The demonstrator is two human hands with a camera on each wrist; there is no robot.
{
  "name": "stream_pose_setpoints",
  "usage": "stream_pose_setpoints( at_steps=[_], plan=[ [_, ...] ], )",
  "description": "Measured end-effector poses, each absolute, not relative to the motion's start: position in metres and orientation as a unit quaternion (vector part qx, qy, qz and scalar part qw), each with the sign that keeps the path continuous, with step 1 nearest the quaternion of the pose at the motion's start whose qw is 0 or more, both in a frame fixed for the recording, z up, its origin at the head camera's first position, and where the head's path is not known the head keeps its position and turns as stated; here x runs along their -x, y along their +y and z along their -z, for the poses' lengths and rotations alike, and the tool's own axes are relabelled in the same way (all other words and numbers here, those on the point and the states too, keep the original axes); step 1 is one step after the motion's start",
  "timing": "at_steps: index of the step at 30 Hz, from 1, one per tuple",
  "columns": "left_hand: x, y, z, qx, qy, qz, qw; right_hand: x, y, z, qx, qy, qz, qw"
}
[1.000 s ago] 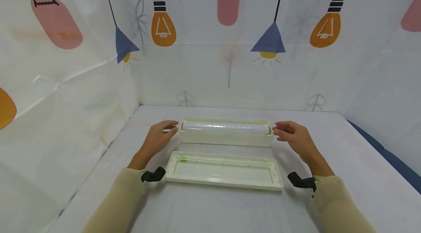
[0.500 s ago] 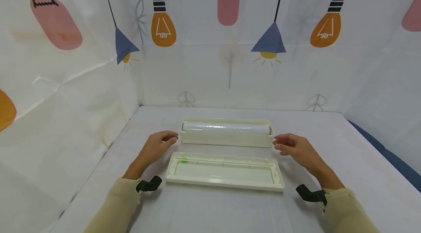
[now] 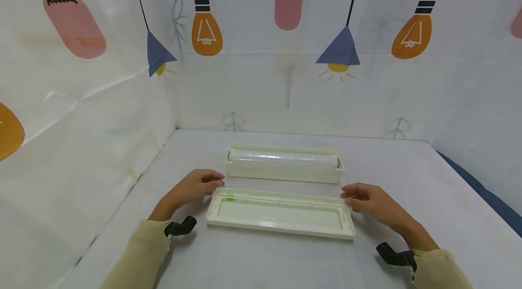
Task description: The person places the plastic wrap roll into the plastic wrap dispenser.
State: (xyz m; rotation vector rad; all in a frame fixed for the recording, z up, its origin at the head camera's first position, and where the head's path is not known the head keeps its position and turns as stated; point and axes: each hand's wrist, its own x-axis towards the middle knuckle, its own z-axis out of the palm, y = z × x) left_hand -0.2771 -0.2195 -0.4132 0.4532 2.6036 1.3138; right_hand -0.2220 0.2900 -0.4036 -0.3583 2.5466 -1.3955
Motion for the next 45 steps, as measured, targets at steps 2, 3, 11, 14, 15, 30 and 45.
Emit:
stream_pose_setpoints(
  at_steps=[2, 3, 11, 14, 15, 30, 45],
  plan=[
    [0.277, -0.22, 0.414, -0.151, 0.879, -0.44, 0.101, 0.221, 0.289, 0.404, 0.118, 0.87, 0.465, 0.116],
    [0.277, -0.221, 0.414, -0.15, 0.88, -0.438, 0.103, 0.221, 0.288, 0.404, 0.117, 0.874, 0.457, 0.119],
    [0.278, -0.22, 0.419, -0.168, 0.888, -0.415, 0.104, 0.219, 0.287, 0.406, 0.113, 0.902, 0.398, 0.124],
    [0.278, -0.218, 0.419, -0.17, 0.889, -0.412, 0.101, 0.219, 0.287, 0.409, 0.13, 0.904, 0.39, 0.118],
    [0.278, -0.218, 0.419, -0.17, 0.89, -0.411, 0.099, 0.219, 0.287, 0.41, 0.135, 0.904, 0.389, 0.116],
    [0.274, -0.215, 0.415, -0.173, 0.9, -0.391, 0.09, 0.218, 0.289, 0.412, 0.189, 0.901, 0.369, 0.125],
    [0.276, -0.216, 0.417, -0.201, 0.881, -0.415, 0.107, 0.219, 0.29, 0.412, 0.228, 0.887, 0.383, 0.118]
  ],
)
